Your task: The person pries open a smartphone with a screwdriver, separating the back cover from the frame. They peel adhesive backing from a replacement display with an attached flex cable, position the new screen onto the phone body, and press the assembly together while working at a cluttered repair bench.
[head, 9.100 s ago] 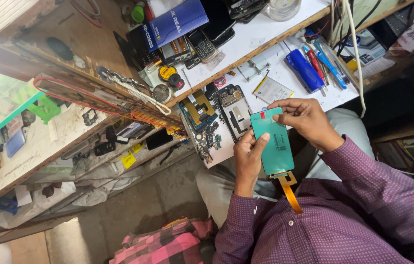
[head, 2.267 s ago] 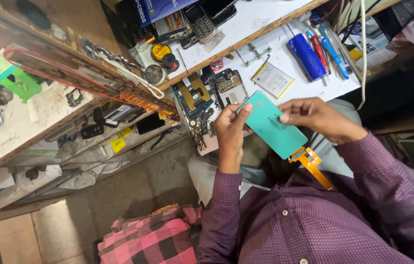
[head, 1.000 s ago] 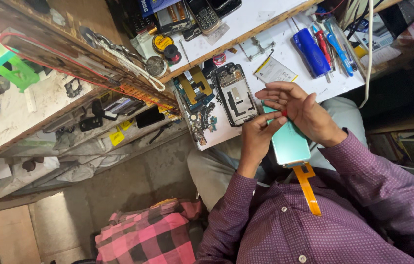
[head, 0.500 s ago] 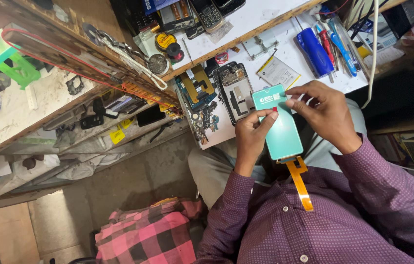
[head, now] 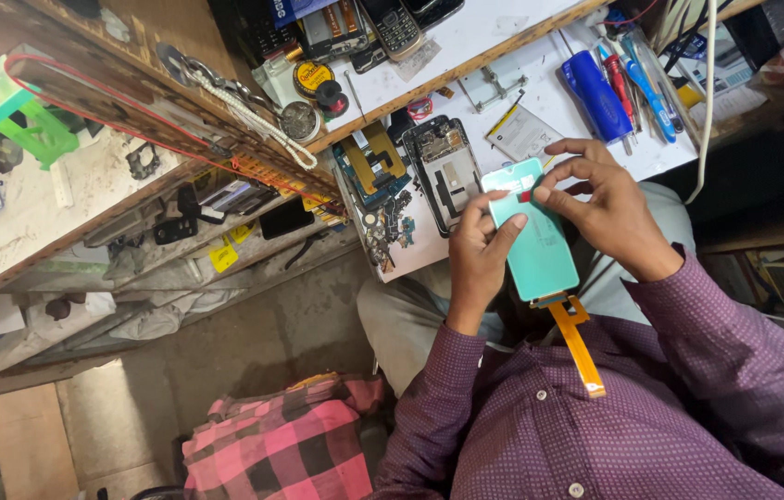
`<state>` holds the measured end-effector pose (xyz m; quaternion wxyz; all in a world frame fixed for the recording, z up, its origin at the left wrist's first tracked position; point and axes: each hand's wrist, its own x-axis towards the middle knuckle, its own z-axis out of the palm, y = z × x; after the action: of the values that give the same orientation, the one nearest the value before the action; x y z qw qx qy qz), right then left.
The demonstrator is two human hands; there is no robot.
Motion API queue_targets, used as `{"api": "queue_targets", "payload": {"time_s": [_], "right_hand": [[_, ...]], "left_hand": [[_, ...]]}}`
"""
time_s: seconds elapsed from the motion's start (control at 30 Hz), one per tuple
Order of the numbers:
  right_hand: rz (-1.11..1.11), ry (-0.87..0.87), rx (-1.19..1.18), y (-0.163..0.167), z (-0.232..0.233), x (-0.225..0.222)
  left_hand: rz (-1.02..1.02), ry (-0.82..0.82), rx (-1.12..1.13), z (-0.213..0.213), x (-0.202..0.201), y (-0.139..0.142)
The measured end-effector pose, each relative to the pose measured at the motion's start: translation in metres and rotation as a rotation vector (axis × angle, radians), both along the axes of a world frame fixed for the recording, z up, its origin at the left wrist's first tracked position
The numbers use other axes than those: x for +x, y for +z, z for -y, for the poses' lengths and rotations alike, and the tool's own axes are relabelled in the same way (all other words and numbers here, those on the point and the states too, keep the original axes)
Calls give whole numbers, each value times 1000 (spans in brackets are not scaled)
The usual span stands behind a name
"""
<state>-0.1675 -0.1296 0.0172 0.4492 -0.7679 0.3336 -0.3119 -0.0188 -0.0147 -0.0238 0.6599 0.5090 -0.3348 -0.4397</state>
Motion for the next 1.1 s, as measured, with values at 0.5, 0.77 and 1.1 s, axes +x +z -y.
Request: {"api": "queue_targets", "payload": {"time_s": [0.5,0.77,1.1], "right_hand": [[-117,-80,-161,15,-22,12],[140,-163,150,-7,-22,17],[334,-68,529,-11,-11,20]], "left_hand": [[86,6,-2,2,-4,14],[209,19,-16,1,-3,7],[65,55,69,5,-3,2]]}}
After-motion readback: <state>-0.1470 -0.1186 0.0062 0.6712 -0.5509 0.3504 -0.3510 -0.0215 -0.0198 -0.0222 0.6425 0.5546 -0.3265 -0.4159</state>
